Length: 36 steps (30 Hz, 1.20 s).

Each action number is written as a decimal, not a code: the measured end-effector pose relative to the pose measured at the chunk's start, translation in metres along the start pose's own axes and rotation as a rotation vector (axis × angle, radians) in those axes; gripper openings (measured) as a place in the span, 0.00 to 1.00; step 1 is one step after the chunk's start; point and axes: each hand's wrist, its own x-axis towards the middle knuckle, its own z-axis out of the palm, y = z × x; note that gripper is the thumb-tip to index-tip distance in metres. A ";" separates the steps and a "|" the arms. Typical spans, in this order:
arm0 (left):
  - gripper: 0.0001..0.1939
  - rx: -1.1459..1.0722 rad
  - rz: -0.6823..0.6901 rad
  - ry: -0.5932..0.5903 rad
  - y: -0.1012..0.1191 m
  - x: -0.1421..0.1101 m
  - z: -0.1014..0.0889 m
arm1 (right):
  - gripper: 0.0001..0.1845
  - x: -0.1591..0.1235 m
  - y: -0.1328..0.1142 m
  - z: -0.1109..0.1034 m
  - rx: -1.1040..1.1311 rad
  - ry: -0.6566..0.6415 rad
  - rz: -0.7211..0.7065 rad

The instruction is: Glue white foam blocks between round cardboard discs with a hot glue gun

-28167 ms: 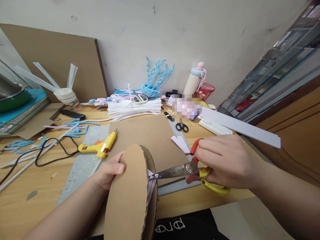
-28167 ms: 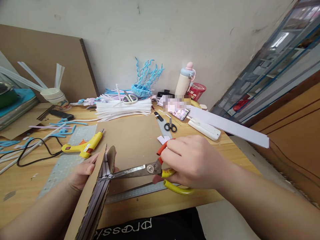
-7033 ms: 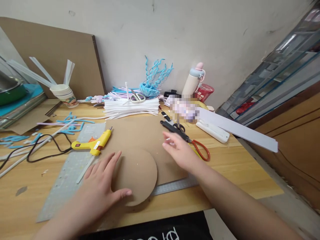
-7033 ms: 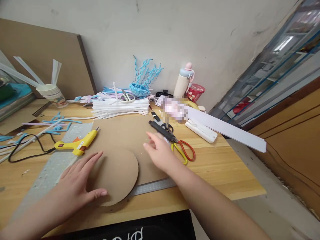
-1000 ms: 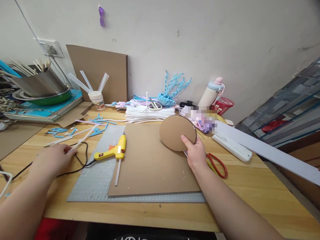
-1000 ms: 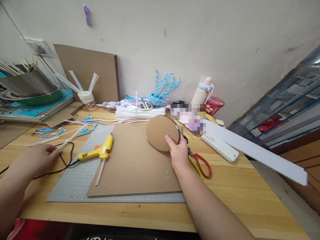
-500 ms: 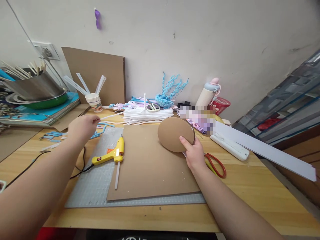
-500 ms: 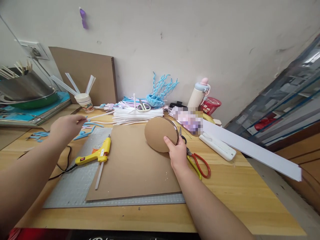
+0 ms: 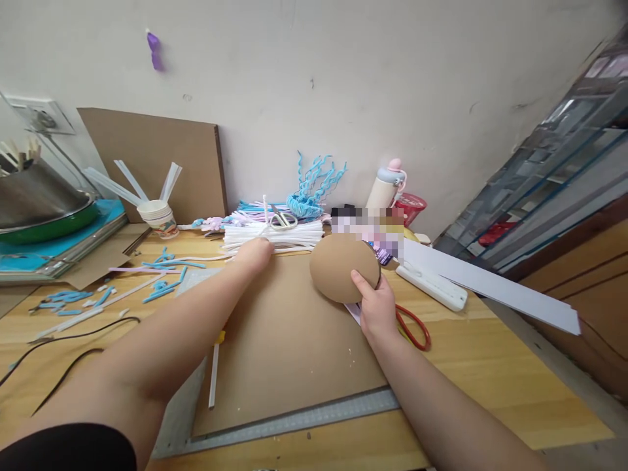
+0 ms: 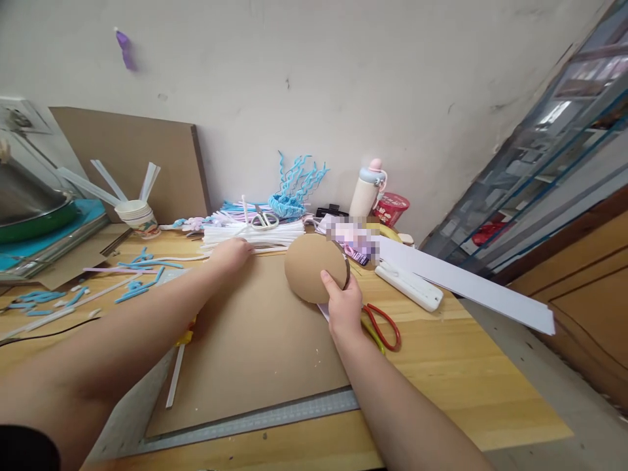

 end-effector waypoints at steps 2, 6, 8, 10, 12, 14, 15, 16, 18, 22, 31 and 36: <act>0.18 -0.059 0.011 0.000 0.003 -0.004 -0.004 | 0.25 0.000 -0.002 0.000 0.005 -0.006 0.012; 0.16 -0.124 -0.096 -0.015 -0.034 -0.036 -0.040 | 0.26 -0.001 -0.005 0.000 0.012 -0.011 0.026; 0.18 -0.091 -0.245 -0.027 -0.073 -0.062 -0.062 | 0.26 -0.002 -0.006 0.001 0.013 -0.016 0.035; 0.17 -0.014 -0.427 -0.083 -0.114 -0.091 -0.077 | 0.26 -0.004 -0.005 0.001 0.013 -0.023 0.048; 0.18 0.040 -0.578 -0.206 -0.147 -0.119 -0.080 | 0.26 -0.006 -0.004 0.002 0.012 -0.026 0.062; 0.22 0.058 -0.686 -0.331 -0.167 -0.142 -0.073 | 0.26 -0.007 -0.003 0.003 0.012 -0.027 0.076; 0.22 0.065 -0.724 -0.386 -0.174 -0.152 -0.067 | 0.27 -0.007 -0.003 0.003 0.012 -0.025 0.080; 0.21 0.080 -0.759 -0.431 -0.178 -0.159 -0.062 | 0.27 -0.008 -0.003 0.003 0.011 -0.023 0.082; 0.17 0.111 -0.798 -0.487 -0.184 -0.167 -0.053 | 0.28 -0.008 -0.003 0.003 0.010 -0.020 0.080; 0.16 0.131 -0.815 -0.513 -0.200 -0.162 -0.049 | 0.28 -0.008 -0.003 0.003 0.007 -0.027 0.083; 0.19 0.036 -0.655 -0.306 -0.196 -0.090 -0.033 | 0.26 -0.011 -0.004 0.003 -0.012 -0.043 0.112; 0.20 0.043 -0.549 -0.152 -0.179 -0.068 -0.027 | 0.29 -0.010 -0.003 0.002 -0.018 -0.049 0.125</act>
